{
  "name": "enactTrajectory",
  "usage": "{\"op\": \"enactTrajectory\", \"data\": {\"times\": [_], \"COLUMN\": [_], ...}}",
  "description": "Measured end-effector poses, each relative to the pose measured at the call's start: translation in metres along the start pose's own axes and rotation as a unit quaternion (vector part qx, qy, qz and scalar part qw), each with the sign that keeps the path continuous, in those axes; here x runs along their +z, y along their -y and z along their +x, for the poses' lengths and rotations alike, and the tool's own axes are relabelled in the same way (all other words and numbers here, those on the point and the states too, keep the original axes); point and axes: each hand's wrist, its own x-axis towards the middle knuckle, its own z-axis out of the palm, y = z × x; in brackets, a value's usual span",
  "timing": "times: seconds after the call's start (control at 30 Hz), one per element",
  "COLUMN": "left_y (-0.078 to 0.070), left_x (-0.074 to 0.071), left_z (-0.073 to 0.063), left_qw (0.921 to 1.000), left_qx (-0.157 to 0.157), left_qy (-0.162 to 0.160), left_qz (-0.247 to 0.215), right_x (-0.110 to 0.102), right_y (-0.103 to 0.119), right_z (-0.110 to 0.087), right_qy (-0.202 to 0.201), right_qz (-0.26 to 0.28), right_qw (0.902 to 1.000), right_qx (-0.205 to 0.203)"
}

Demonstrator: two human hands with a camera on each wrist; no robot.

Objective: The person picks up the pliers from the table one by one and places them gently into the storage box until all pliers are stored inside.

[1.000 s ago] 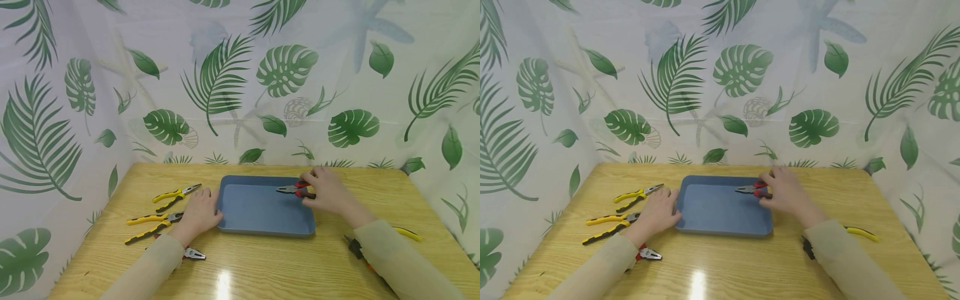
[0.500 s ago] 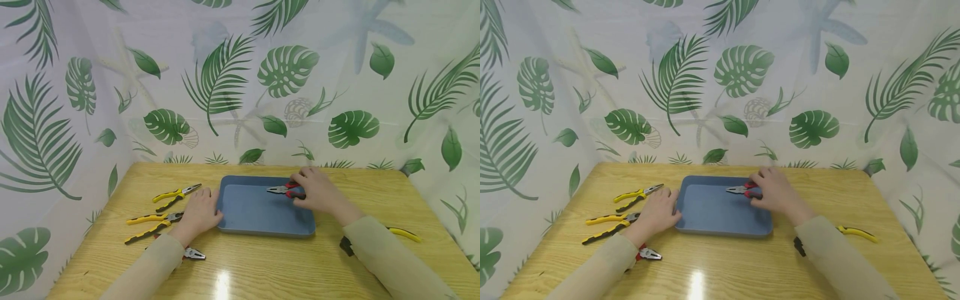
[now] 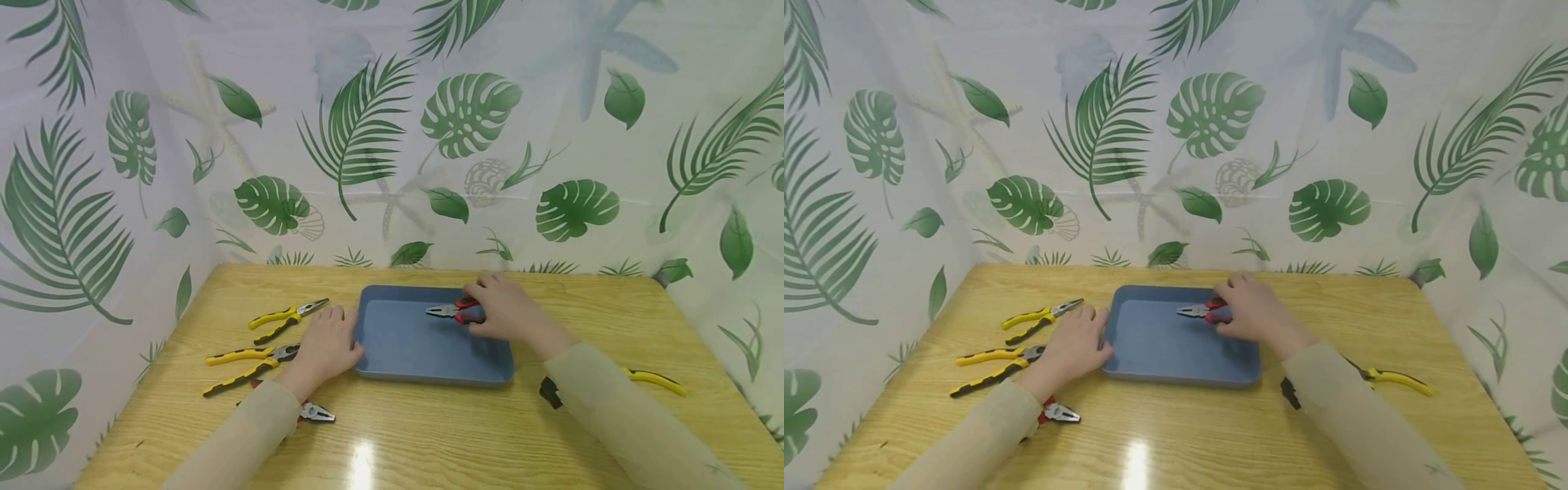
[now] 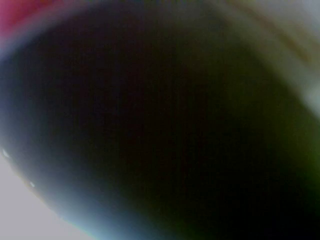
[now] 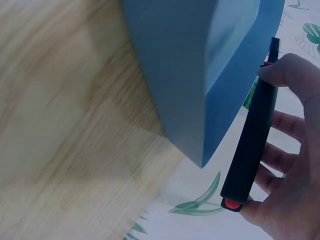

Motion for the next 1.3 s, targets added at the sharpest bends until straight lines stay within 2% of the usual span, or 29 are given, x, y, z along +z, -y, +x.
{"op": "enactTrajectory", "data": {"times": [0.23,0.5,0.83,1.3], "left_y": [0.0,0.0,-0.001,-0.002], "left_x": [0.001,0.0,-0.002,-0.003], "left_z": [0.001,0.001,0.001,-0.001], "left_qw": [1.0,1.0,1.0,0.9999], "left_qx": [0.001,0.0,-0.004,-0.004], "left_qy": [-0.001,-0.001,0.006,0.006], "left_qz": [-0.003,-0.005,-0.003,-0.01], "right_x": [0.0,0.005,0.005,0.015], "right_y": [0.008,0.02,0.033,0.044], "right_z": [0.009,0.019,0.029,0.032], "right_qy": [0.033,0.066,0.082,0.081], "right_qz": [-0.008,-0.004,-0.002,-0.059], "right_qw": [0.9994,0.9974,0.9962,0.9948], "right_qx": [0.003,0.029,0.028,0.014]}}
